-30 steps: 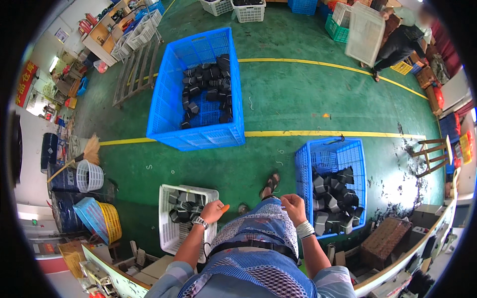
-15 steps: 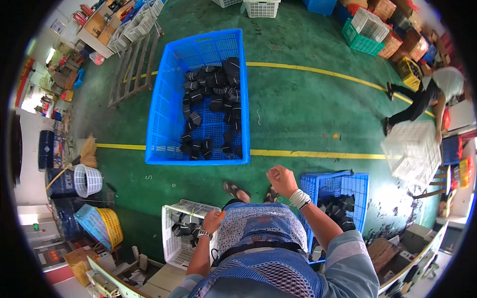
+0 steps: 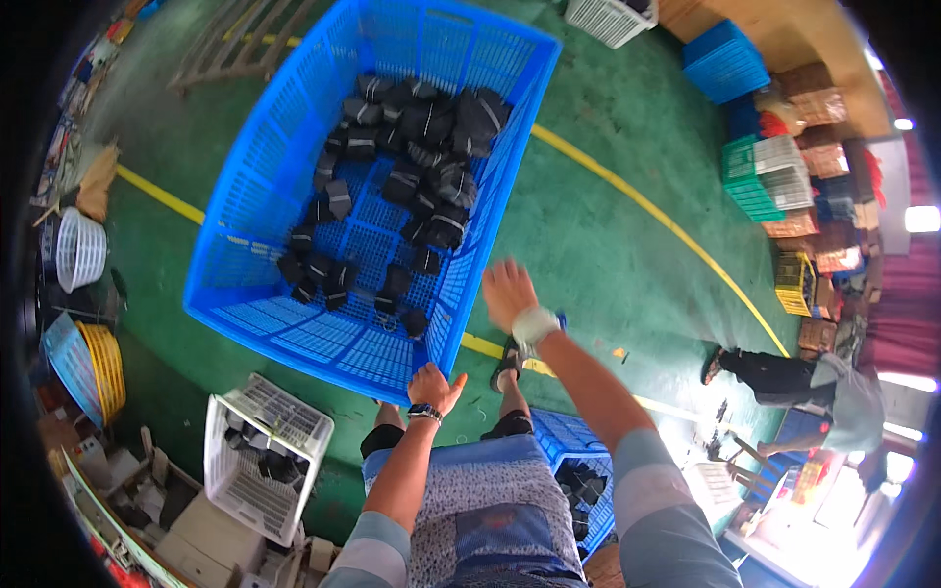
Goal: The person sorts and organizes leather shoe upper components by hand, placing them into plastic bins and onto workbenches.
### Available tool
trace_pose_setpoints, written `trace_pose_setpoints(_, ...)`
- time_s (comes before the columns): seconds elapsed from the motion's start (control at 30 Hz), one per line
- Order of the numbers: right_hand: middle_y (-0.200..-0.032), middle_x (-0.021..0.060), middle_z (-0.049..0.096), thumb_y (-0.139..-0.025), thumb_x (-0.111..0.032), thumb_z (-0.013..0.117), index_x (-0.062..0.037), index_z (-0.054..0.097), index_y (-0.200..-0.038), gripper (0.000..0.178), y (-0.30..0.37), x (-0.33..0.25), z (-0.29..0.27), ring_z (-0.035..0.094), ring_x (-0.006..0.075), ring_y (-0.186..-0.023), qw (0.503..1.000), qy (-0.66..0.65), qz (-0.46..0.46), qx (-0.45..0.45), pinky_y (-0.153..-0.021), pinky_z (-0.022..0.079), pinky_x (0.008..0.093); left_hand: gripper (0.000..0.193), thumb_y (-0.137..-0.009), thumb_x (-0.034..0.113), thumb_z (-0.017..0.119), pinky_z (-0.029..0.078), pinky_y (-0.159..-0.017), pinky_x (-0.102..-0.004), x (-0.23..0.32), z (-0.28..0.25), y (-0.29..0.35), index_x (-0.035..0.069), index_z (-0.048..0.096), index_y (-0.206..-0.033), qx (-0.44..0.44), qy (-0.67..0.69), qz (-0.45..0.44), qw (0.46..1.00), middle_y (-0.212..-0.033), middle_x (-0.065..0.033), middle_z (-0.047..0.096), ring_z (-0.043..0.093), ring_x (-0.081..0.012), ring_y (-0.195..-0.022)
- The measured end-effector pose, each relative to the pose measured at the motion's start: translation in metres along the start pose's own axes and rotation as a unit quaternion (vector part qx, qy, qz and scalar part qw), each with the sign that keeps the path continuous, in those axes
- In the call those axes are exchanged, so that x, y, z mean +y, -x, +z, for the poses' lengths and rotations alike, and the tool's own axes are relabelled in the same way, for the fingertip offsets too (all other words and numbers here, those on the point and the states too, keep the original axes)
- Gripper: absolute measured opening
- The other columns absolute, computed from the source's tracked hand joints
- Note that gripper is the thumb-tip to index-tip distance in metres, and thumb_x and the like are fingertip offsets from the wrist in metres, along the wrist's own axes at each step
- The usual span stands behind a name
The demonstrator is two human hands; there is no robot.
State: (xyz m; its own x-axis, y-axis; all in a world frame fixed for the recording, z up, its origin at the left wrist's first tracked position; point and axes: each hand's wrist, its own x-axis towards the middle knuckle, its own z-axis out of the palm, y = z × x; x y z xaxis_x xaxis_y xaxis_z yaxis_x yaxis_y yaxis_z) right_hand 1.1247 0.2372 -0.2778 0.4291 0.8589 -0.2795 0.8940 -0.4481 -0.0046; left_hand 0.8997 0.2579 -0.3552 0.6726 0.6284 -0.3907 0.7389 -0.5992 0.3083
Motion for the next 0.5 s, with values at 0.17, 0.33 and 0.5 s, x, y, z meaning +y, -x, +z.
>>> trace_pose_setpoints(0.17, -0.115, 0.0169, 0.053, -0.068, -0.021, 0.059, -0.0034, 0.061, -0.089, 0.027, -0.131, 0.079, 0.031, 0.041, 0.0309, -0.118, 0.957, 0.217, -0.181, 0.07, -0.102, 0.026, 0.0498, 0.03, -0.068, 0.032, 0.066, 0.051, -0.056, -0.04, 0.001, 0.008, 0.007, 0.004, 0.059, -0.077, -0.017, 0.01, -0.116, 0.993, -0.071, -0.0119, 0.06, 0.061, -0.0303, -0.064)
trace_pose_setpoints(0.33, -0.076, 0.0101, 0.06, -0.06, -0.013, 0.063, -0.0078, 0.06, -0.061, 0.006, -0.195, 0.156, 0.028, 0.055, 0.0256, -0.085, 0.942, 0.089, -0.282, 0.157, -0.073, 0.046, 0.033, 0.024, -0.068, 0.024, 0.066, 0.05, -0.053, -0.0397, -0.007, 0.004, 0.007, 0.005, 0.061, -0.083, 0.034, 0.006, -0.055, 0.998, -0.073, -0.0123, 0.062, 0.06, -0.03, -0.06)
trace_pose_setpoints(0.5, -0.066, 0.0059, 0.061, -0.063, -0.009, 0.06, -0.0101, 0.061, -0.059, 0.004, -0.181, 0.151, 0.043, 0.058, 0.0213, -0.077, 0.946, 0.1, -0.24, 0.196, -0.075, 0.046, 0.0307, 0.021, -0.068, 0.022, 0.066, 0.05, -0.051, -0.0376, -0.01, 0.001, 0.012, 0.007, 0.064, -0.082, 0.066, -0.008, -0.042, 0.997, -0.07, -0.0098, 0.062, 0.061, -0.0281, -0.059)
